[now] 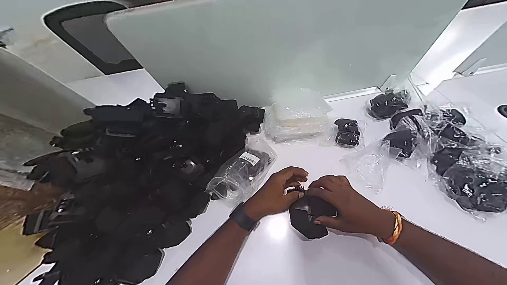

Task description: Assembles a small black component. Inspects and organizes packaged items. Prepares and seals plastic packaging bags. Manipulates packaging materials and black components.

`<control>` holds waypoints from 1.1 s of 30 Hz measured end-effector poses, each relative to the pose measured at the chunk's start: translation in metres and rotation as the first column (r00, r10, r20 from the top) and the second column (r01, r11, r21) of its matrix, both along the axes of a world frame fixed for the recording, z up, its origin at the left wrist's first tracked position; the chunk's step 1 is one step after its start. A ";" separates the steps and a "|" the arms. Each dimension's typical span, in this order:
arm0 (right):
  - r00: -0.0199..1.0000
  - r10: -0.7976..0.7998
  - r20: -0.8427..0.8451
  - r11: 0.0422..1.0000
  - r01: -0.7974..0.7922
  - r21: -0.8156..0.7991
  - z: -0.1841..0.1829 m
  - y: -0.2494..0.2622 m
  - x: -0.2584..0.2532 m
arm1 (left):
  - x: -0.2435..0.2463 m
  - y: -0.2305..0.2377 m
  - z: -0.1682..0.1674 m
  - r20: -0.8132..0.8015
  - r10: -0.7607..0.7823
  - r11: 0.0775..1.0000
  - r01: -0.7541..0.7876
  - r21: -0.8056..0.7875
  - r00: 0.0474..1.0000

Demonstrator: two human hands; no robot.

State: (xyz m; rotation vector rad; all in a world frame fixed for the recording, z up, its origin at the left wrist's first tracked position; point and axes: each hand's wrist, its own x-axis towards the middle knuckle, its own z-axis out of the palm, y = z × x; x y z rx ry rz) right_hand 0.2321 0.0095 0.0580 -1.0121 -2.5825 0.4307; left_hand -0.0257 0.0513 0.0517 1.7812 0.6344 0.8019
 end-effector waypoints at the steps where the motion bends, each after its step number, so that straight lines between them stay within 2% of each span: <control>1: 1.000 0.007 -0.003 1.000 -0.007 -0.011 -0.001 0.001 0.001 | 0.003 -0.002 -0.001 -0.062 0.072 0.991 -0.064 0.122 0.995; 3: 0.999 0.010 -0.030 1.000 -0.010 -0.001 -0.004 0.003 0.005 | 0.008 -0.007 -0.001 -0.171 0.249 0.914 -0.173 0.367 0.953; 4: 0.999 0.002 -0.042 1.000 -0.002 0.012 -0.005 0.004 0.006 | 0.009 -0.009 -0.001 -0.186 0.319 0.874 -0.213 0.437 0.929; 7: 0.996 -0.073 -0.060 0.996 0.075 0.041 -0.006 0.005 0.007 | 0.006 -0.006 -0.001 -0.187 0.429 0.827 -0.301 0.475 0.884; 14: 0.967 -0.250 -0.043 0.964 0.253 0.082 -0.004 0.005 0.007 | 0.003 -0.001 -0.005 -0.207 0.339 0.895 -0.247 0.372 0.918; 17: 0.958 -0.280 -0.059 0.954 0.285 0.092 -0.003 0.005 0.008 | 0.003 0.000 -0.006 -0.243 0.252 0.923 -0.158 0.350 0.937; 20: 0.964 -0.258 -0.064 0.960 0.263 0.100 -0.001 0.006 0.010 | 0.007 0.000 -0.007 -0.270 0.231 0.891 -0.091 0.445 0.935; 25: 0.989 -0.109 -0.096 0.990 0.117 0.084 -0.003 0.006 0.011 | 0.008 -0.003 -0.008 -0.192 0.263 0.830 -0.120 0.545 0.945; 27: 0.986 -0.061 -0.157 0.995 0.072 0.067 -0.003 0.005 0.013 | 0.009 -0.007 -0.004 -0.085 0.216 0.894 -0.162 0.419 0.973; 29: 0.963 -0.055 -0.262 0.998 0.062 0.020 -0.004 0.003 0.012 | 0.010 -0.011 0.002 0.034 0.178 0.970 -0.181 0.162 0.983; 31: 0.933 -0.141 -0.332 0.990 0.124 -0.072 -0.004 0.000 0.010 | 0.012 -0.011 0.009 0.051 0.193 0.980 -0.190 -0.063 0.980; 33: 0.898 -0.255 -0.357 0.961 0.196 -0.194 -0.004 0.000 0.008 | 0.013 -0.010 0.012 0.011 0.237 0.961 -0.233 -0.150 0.971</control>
